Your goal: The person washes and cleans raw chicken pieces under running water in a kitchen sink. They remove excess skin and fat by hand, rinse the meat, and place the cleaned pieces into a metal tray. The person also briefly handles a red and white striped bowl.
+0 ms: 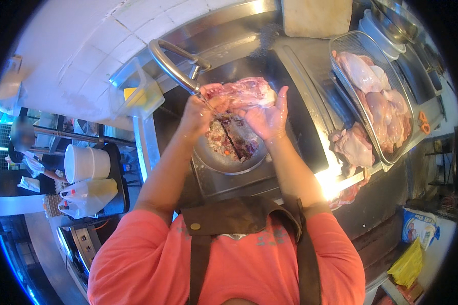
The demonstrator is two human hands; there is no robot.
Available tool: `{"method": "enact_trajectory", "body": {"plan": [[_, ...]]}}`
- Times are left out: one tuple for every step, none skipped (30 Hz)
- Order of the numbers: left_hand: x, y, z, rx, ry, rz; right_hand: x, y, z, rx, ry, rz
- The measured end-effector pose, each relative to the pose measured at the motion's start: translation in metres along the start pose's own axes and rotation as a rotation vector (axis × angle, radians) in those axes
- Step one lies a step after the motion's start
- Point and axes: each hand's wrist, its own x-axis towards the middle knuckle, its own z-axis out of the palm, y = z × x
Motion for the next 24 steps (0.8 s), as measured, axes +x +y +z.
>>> {"method": "enact_trajectory", "body": {"plan": [[0.002, 0.008, -0.009, 0.043, -0.057, 0.043, 0.000, -0.001, 0.000, 0.017, -0.026, 0.044], [0.008, 0.020, -0.023, 0.091, -0.113, 0.085, 0.000, -0.003, -0.004, 0.039, -0.053, 0.087], [0.014, 0.030, -0.035, 0.140, -0.170, 0.125, 0.001, -0.004, -0.008, 0.060, -0.079, 0.130], [0.018, 0.038, -0.042, 0.009, -0.129, 0.078, 0.003, -0.001, -0.011, 0.047, -0.011, 0.169], [0.012, 0.048, -0.031, 0.102, -0.150, 0.090, 0.004, 0.000, -0.015, 0.036, 0.062, 0.200], [0.007, 0.059, -0.020, 0.196, -0.172, 0.101, 0.006, 0.002, -0.020, -0.025, 0.001, 0.268], [0.001, 0.067, -0.012, 0.283, -0.188, 0.116, 0.006, 0.002, -0.020, -0.093, -0.061, 0.342], [0.005, 0.066, -0.020, 0.323, -0.316, 0.092, 0.004, 0.003, -0.019, -0.111, -0.310, 0.479], [0.002, 0.067, -0.017, 0.333, -0.371, 0.039, 0.004, 0.007, -0.020, -0.178, -0.314, 0.499], [-0.004, 0.067, -0.006, 0.336, -0.428, -0.017, 0.003, 0.014, -0.022, -0.247, -0.309, 0.518], [-0.008, 0.065, 0.001, 0.339, -0.486, -0.074, 0.002, 0.020, -0.023, -0.315, -0.306, 0.537], [-0.006, 0.062, 0.001, 0.417, -0.554, -0.161, 0.002, 0.028, -0.022, -0.283, -0.179, 0.519], [-0.008, 0.057, 0.003, 0.535, -0.538, -0.079, 0.002, 0.027, -0.025, -0.293, -0.195, 0.532], [-0.011, 0.050, 0.007, 0.653, -0.518, 0.004, 0.003, 0.024, -0.029, -0.302, -0.212, 0.546], [-0.016, 0.044, 0.011, 0.770, -0.496, 0.086, 0.003, 0.023, -0.031, -0.311, -0.229, 0.560], [-0.028, 0.051, 0.021, 1.061, -0.431, 0.342, 0.000, 0.021, -0.023, -0.333, -0.175, 0.522], [-0.029, 0.042, 0.023, 1.073, -0.298, 0.453, 0.000, 0.020, -0.023, -0.313, -0.150, 0.479], [-0.029, 0.028, 0.022, 1.080, -0.163, 0.562, 0.002, 0.021, -0.024, -0.293, -0.126, 0.437], [-0.031, 0.021, 0.024, 1.085, -0.028, 0.669, 0.002, 0.021, -0.022, -0.273, -0.101, 0.393], [-0.035, 0.022, 0.025, 1.241, 0.039, 0.823, -0.001, 0.025, -0.010, -0.239, -0.017, 0.373], [-0.035, 0.016, 0.021, 1.211, 0.008, 0.803, -0.002, 0.028, -0.013, -0.253, 0.046, 0.380], [-0.035, 0.013, 0.018, 1.183, -0.020, 0.787, -0.001, 0.030, -0.016, -0.266, 0.105, 0.386], [-0.034, 0.010, 0.014, 1.154, -0.049, 0.772, -0.001, 0.032, -0.020, -0.281, 0.164, 0.392], [-0.033, 0.009, 0.010, 1.127, -0.089, 0.663, 0.000, 0.032, -0.024, -0.314, 0.129, 0.412]]}}
